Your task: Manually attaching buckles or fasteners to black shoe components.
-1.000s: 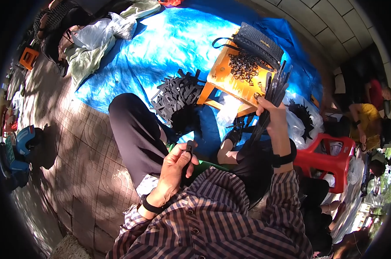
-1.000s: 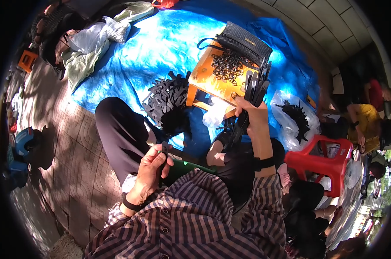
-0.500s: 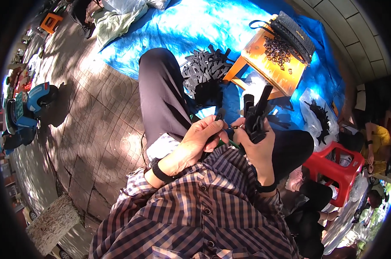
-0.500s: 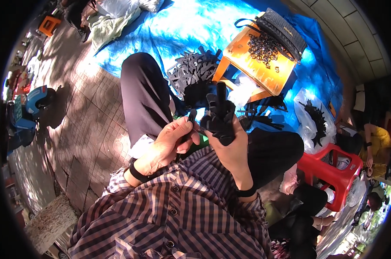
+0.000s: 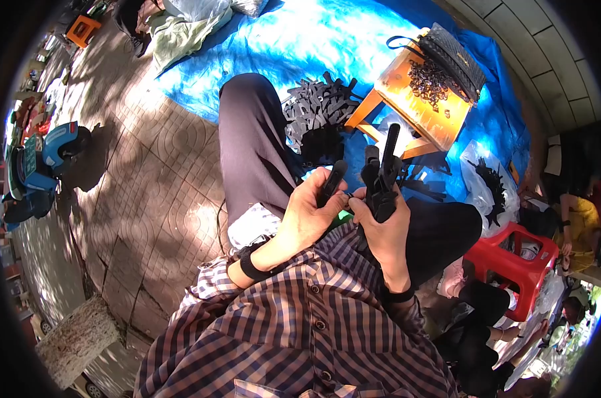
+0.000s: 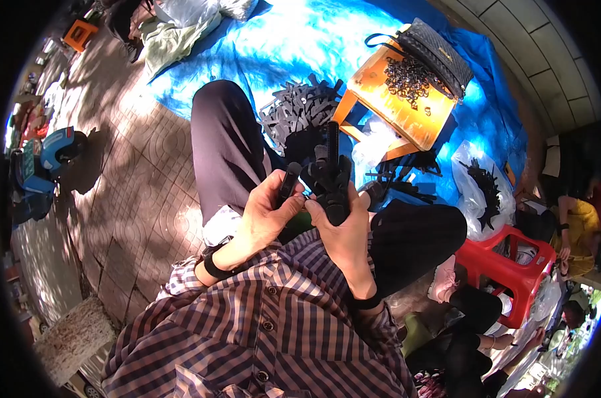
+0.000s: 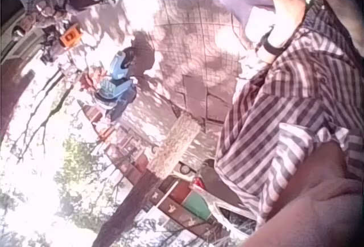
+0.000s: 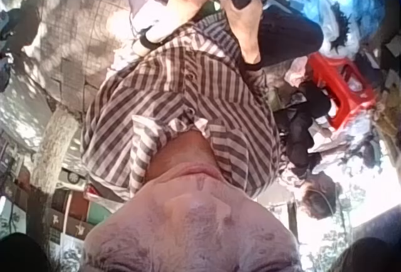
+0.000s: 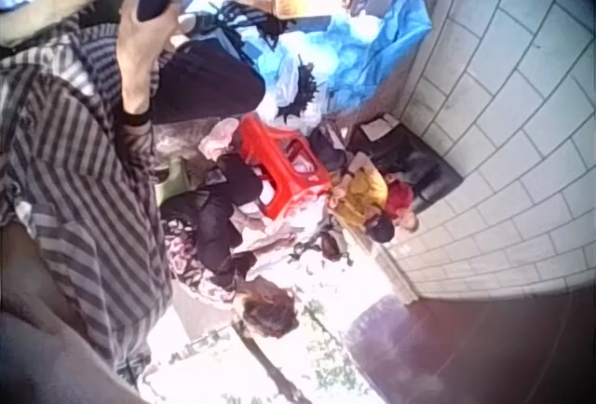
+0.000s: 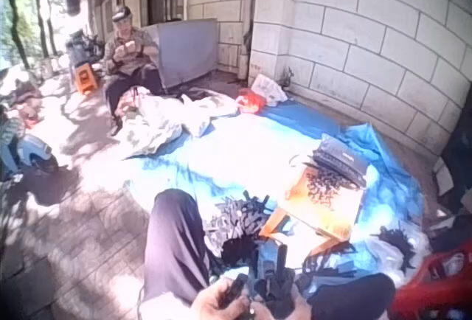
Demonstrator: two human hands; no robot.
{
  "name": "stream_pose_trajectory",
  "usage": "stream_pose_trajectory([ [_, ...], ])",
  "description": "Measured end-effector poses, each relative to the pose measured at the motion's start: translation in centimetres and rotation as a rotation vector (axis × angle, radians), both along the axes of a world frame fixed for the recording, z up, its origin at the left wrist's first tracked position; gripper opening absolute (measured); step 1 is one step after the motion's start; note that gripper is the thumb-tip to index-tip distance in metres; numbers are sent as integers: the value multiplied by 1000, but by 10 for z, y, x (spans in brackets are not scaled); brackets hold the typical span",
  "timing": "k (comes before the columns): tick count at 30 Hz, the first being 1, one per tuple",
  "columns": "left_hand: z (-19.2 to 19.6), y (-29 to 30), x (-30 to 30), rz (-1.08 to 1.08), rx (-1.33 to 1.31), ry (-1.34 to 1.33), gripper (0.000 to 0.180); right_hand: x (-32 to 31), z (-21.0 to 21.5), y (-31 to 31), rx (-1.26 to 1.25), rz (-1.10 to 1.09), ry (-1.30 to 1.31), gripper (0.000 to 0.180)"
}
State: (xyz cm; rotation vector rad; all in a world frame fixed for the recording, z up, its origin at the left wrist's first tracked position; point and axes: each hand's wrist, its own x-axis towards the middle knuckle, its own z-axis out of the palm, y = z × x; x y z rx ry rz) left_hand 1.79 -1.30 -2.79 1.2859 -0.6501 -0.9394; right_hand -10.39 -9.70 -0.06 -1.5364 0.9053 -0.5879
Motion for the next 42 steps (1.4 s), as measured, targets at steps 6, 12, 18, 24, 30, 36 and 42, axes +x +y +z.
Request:
stream_pose_trajectory([
  [6, 6, 8, 4, -217, 75, 416, 26, -7, -2, -15, 167, -129, -182, 5],
  [12, 21, 12, 1, -182, 109, 223, 29, -1, 3, -23, 196, -122, -254, 12],
  [18, 24, 10, 2, -236, 119, 113, 25, 3, 0, -25, 263, -101, -197, 12],
  [24, 11, 10, 6, -321, 54, 336, 17, -5, -12, -24, 621, -118, -305, 26],
  [30, 5, 12, -1, -275, 51, 324, 13, -6, -11, -17, 574, -173, -293, 12],
  [36, 9, 4, 5, -251, 65, 358, 11, -4, -12, -19, 331, -169, -213, 17],
  [42, 17, 25, 10, -135, 90, 380, 14, 17, -6, -4, 333, 63, -8, 23],
])
